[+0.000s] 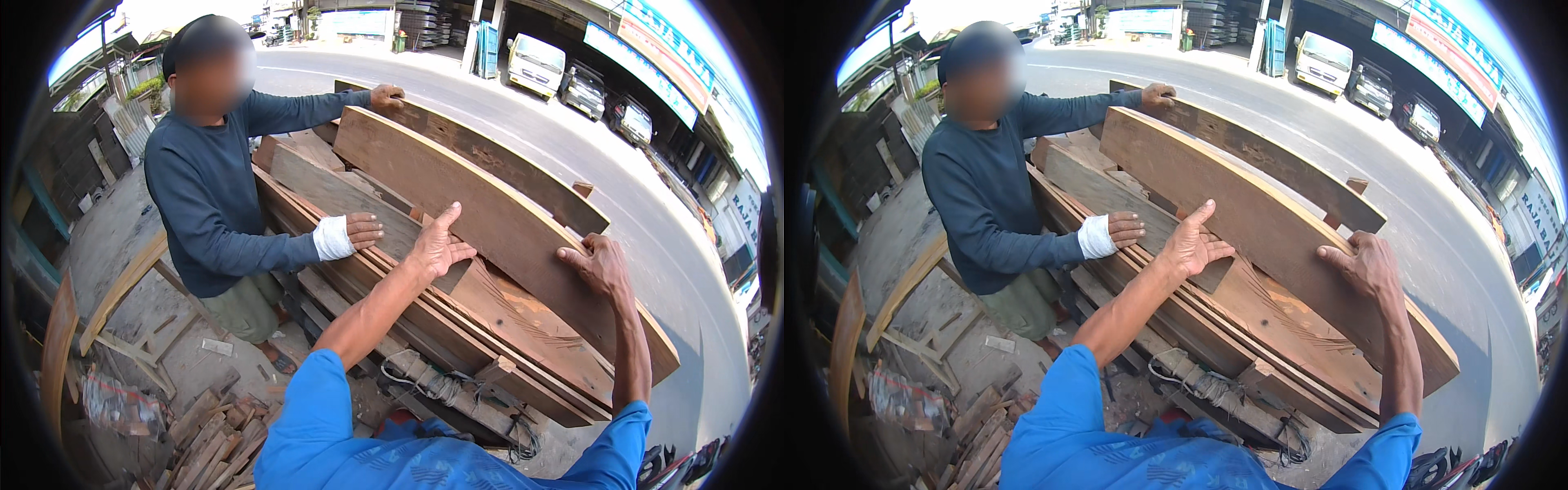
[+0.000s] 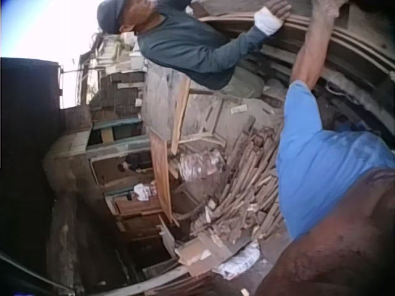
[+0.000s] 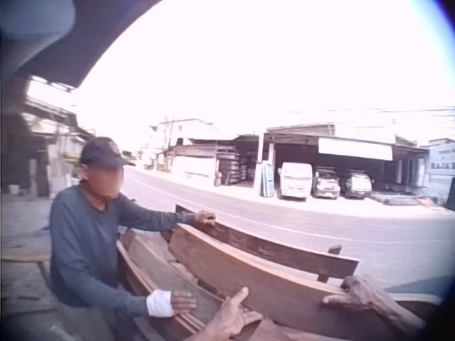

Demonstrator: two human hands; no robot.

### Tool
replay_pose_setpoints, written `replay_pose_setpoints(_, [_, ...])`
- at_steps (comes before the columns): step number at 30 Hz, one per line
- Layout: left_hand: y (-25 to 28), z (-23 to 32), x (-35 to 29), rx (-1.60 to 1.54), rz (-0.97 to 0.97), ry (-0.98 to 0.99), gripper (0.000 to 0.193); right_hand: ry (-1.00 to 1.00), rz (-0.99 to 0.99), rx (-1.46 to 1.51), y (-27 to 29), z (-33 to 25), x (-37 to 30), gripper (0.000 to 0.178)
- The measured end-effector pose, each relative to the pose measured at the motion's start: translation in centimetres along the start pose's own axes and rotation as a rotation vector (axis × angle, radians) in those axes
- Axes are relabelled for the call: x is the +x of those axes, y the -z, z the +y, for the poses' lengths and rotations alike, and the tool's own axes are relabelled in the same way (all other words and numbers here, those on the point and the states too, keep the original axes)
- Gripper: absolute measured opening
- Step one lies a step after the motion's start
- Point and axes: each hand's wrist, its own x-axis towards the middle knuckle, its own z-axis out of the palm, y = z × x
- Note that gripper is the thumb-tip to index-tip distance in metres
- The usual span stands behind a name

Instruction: The person selects several wood planks from a stack and, together with another person, loads them onto a cart outside.

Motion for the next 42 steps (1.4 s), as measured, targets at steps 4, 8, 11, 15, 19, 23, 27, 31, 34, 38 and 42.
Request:
replay_pose_setpoints(4, [1.6,2.7,2.1,-0.02,0.106,-0.064,0.129,0.05,0.023,0.02,-1.7,-2.5,3.2,0.069])
replay_pose_setpoints(8, [3.6,4.2,3.8,-0.027,0.149,-0.077,0.126,0.048,0.007,0.006,-3.4,-3.5,5.7,0.074])
replay_pose_setpoints(11, [4.7,5.1,4.4,-0.015,0.223,-0.094,0.12,0.035,-0.018,0.044,-4.5,-4.4,6.7,0.077])
replay_pose_setpoints(15, [5.9,6.0,4.7,0.029,0.111,-0.127,0.125,0.027,-0.043,0.046,-5.7,-5.2,8.1,0.078])
replay_pose_setpoints(19, [7.4,6.1,6.1,0.045,0.175,-0.131,0.127,0.021,-0.057,0.042,-7.4,-5.2,9.2,0.078])
replay_pose_setpoints(23, [7.7,6.6,6.7,0.08,0.202,-0.152,0.127,0.043,-0.03,0.004,-8.7,-4.8,10.1,0.082])
replay_pose_setpoints(27, [8.2,7.7,7.0,0.129,0.253,-0.208,0.114,0.045,-0.03,0.004,-9.1,-6.7,11.2,0.083])
replay_pose_setpoints(31, [6.3,8.1,4.6,1.208,0.203,-0.679,0.081,0.042,-0.068,-0.143,-12.2,-6.5,11.9,0.085])
replay_pose_setpoints(34, [3.2,7.2,3.5,1.711,0.05,-0.861,0.078,0.18,0.083,-0.196,-13.1,-6.3,11.3,0.073])
replay_pose_setpoints(38, [1.4,5.2,6.8,1.897,-0.289,-0.973,0.089,0.094,-0.153,0.083,-8.1,-7.2,13.1,0.06])
replay_pose_setpoints(42, [1.6,6.1,11.8,2.18,-0.203,-0.81,0.075,0.119,-0.257,0.113,-5.8,-4.5,9.8,0.062])
